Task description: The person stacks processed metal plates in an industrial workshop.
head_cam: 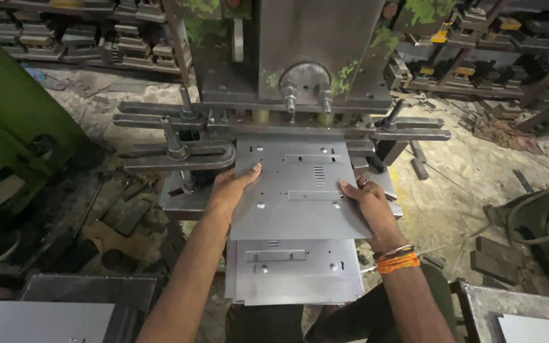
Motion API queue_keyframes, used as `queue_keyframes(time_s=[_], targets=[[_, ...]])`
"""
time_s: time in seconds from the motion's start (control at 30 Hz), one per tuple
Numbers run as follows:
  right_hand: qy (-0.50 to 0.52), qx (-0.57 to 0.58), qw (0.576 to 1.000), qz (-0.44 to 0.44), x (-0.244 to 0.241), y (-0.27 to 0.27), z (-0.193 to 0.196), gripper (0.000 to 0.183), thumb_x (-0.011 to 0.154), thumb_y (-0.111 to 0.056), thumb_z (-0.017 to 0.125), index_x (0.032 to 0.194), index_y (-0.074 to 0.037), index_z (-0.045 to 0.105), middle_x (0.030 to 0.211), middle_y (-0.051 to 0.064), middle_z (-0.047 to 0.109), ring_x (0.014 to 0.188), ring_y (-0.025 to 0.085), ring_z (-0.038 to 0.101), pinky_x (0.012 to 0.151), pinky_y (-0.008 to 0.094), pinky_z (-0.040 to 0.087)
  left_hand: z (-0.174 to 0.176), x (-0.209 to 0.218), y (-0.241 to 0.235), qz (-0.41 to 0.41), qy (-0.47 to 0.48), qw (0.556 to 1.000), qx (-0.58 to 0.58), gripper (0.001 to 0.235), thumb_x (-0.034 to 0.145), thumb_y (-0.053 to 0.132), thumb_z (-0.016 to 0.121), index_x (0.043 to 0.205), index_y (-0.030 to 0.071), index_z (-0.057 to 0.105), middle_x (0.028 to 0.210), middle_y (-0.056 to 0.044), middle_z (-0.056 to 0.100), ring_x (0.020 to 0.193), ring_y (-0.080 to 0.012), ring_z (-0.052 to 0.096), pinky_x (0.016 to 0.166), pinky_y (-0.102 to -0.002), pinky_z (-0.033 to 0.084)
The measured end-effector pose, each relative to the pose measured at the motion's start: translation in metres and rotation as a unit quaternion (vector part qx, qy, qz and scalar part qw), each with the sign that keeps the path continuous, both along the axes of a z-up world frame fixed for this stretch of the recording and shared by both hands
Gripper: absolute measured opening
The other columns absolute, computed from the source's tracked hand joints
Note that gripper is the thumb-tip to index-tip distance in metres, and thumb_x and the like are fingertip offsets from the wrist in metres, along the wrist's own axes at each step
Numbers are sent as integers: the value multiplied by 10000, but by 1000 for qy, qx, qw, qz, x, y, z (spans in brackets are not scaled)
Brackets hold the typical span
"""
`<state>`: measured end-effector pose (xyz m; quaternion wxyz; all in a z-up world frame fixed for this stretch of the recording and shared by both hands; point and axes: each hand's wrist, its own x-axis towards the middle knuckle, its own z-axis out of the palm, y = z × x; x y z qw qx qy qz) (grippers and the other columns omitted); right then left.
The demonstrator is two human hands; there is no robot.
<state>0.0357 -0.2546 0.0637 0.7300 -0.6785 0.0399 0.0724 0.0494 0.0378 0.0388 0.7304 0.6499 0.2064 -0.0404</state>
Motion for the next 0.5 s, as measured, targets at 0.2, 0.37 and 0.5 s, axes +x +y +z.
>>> queue_keyframes(time_s=[0.2, 0.37, 0.5], targets=[[-9, -11, 1000, 0, 0, 2, 1, 282, 927, -211, 674, 1091, 18, 678, 882, 56, 685, 704, 120, 615, 643, 283, 510, 9, -6, -1, -6, 1, 999, 32, 466, 796, 440, 800, 1135, 120, 788, 1039, -67, 786, 933, -205, 722, 848, -386, 554], [-36, -76, 996, -23, 3, 5, -10, 364, 905, -263, 706, 1152, -8, 629, 933, 77, 694, 767, 141, 625, 687, 291, 524, 2, -4, -1, -10, 43, 998, 43, 583, 782, 506, 783, 1224, 127, 752, 1110, -94, 765, 1010, -260, 706, 894, -420, 537], [-102, -205, 973, 18, -3, -12, -5, 531, 857, -247, 797, 1238, 25, 546, 1039, 114, 692, 926, 176, 654, 813, 316, 556, -27, -34, -6, -52, -26, 965, -255, 851, 760, 692, 664, 1287, 24, 678, 1202, -165, 754, 1110, -331, 702, 970, -494, 524]])
